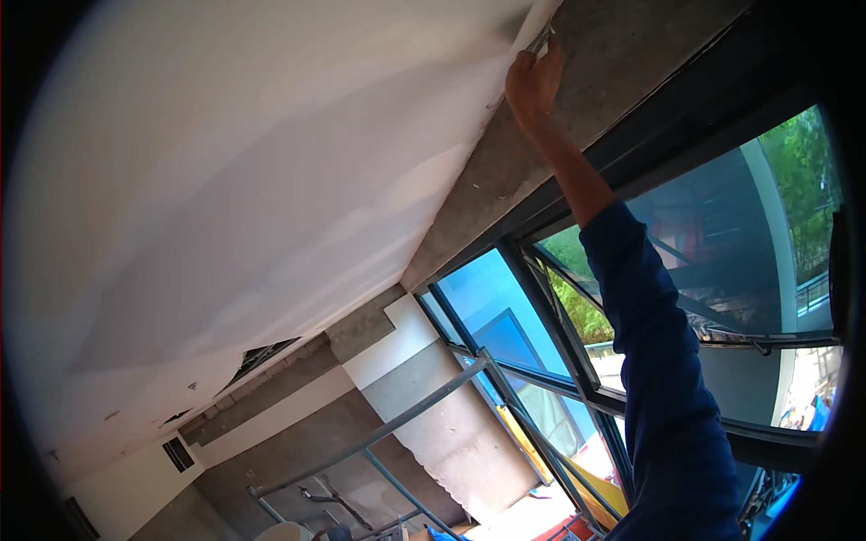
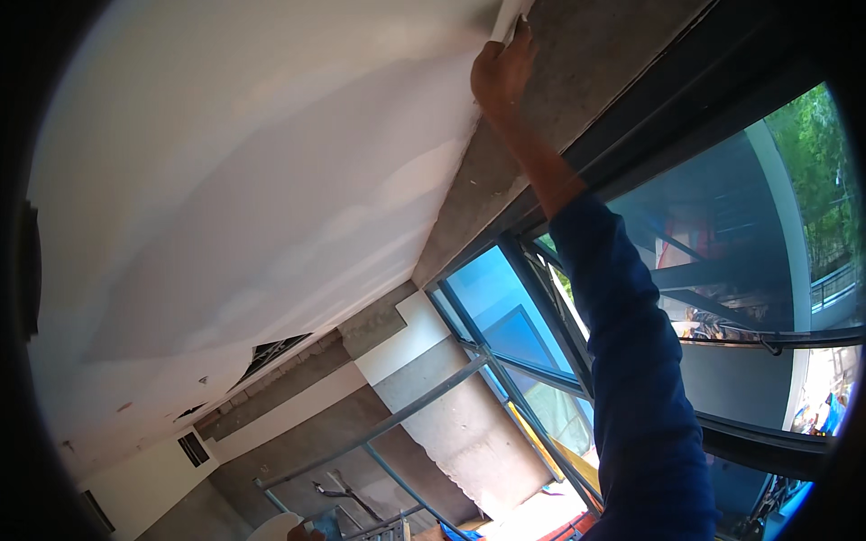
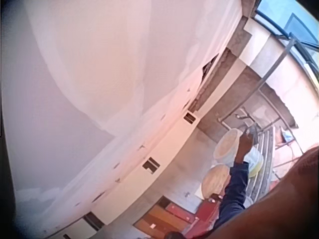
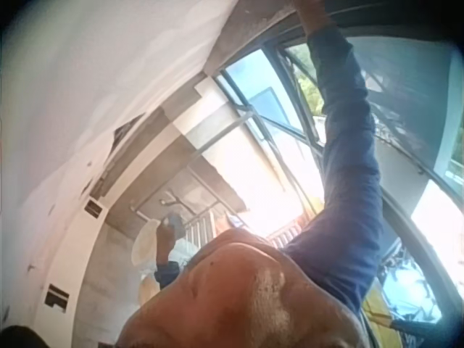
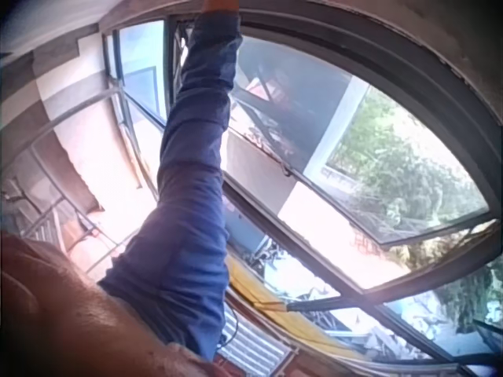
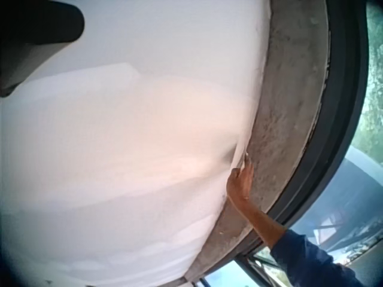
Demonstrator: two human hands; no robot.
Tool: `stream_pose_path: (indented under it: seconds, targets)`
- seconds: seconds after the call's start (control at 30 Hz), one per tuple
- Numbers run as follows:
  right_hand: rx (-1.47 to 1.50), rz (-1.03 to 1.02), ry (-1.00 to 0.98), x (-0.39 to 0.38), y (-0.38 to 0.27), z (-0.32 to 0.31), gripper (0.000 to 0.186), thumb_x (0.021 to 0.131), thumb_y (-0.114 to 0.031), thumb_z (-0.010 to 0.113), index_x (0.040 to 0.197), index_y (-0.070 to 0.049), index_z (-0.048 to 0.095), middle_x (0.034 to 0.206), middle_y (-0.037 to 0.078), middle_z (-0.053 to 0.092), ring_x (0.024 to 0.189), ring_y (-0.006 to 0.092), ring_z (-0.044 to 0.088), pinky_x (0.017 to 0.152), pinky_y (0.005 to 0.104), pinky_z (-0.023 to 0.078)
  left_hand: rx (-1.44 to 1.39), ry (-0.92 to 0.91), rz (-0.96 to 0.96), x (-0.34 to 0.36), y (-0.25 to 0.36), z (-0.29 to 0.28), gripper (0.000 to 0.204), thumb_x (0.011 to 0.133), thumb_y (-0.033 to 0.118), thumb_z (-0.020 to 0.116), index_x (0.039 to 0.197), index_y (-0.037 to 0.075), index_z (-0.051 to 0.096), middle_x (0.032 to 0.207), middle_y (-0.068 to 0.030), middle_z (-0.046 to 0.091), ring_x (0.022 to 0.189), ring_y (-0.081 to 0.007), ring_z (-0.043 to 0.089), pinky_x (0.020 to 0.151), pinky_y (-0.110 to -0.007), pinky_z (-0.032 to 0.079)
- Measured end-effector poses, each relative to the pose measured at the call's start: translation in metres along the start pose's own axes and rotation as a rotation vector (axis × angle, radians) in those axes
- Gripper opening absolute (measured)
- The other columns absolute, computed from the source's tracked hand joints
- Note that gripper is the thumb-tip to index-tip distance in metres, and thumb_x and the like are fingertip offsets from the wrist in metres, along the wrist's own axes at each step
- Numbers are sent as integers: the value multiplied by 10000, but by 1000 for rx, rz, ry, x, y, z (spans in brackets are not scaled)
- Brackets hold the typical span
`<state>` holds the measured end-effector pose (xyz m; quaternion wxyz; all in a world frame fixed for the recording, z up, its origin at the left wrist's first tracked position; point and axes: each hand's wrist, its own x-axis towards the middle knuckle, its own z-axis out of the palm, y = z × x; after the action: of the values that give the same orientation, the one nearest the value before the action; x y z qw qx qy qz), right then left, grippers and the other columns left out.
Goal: Applying joint compound or plaster to a ceiling using a putty knife while standing on a scaffold.
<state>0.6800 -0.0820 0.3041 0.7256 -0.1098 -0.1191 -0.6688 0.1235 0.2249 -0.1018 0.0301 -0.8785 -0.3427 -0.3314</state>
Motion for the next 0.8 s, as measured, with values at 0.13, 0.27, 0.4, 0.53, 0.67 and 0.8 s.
stream_pose_path:
  seconds: [0.13,0.27,0.4,0.53,0.67,0.8]
  targets:
    - [16,76,-67,39,32,4,441,828,-104,451,1229,77,411,1118,274,506,1023,424,510,871,471,416,-24,-36,-18,-6,4,-13,374,890,249,463,1098,-55,523,912,-286,593,888,-438,570,718,-482,461]
    - [29,248,-52,6,-3,26,451,827,-117,464,1238,58,406,1102,278,502,1010,403,522,853,476,417,-33,-8,-146,-9,8,-13,379,890,248,466,1113,-53,521,942,-297,587,906,-445,564,743,-472,465]
    - [68,206,-89,-62,-111,43,560,783,-66,550,1277,47,310,1137,221,385,1018,393,451,855,496,398,21,30,-94,-23,22,-24,382,894,253,457,1126,-43,523,981,-304,579,920,-459,555,765,-463,469]
    - [276,227,-253,-126,-208,42,575,737,38,567,1253,50,314,1172,229,361,1107,415,357,876,495,379,42,-74,-125,-7,38,-25,374,896,248,452,1103,-57,516,1027,-317,561,960,-449,544,782,-463,462]
    - [538,99,-543,-160,-224,6,549,761,87,474,1280,38,302,1174,245,374,1054,413,434,885,453,403,-198,156,-20,18,58,-17,326,761,139,488,1022,-28,591,838,-217,632,842,-336,628,753,-402,479]
    - [854,259,-977,-185,-218,-76,487,847,84,372,1321,-22,338,1171,181,437,1014,267,513,818,351,438,-392,348,-100,38,104,-35,282,784,168,509,974,-20,600,846,-183,644,830,-303,634,733,-374,490]
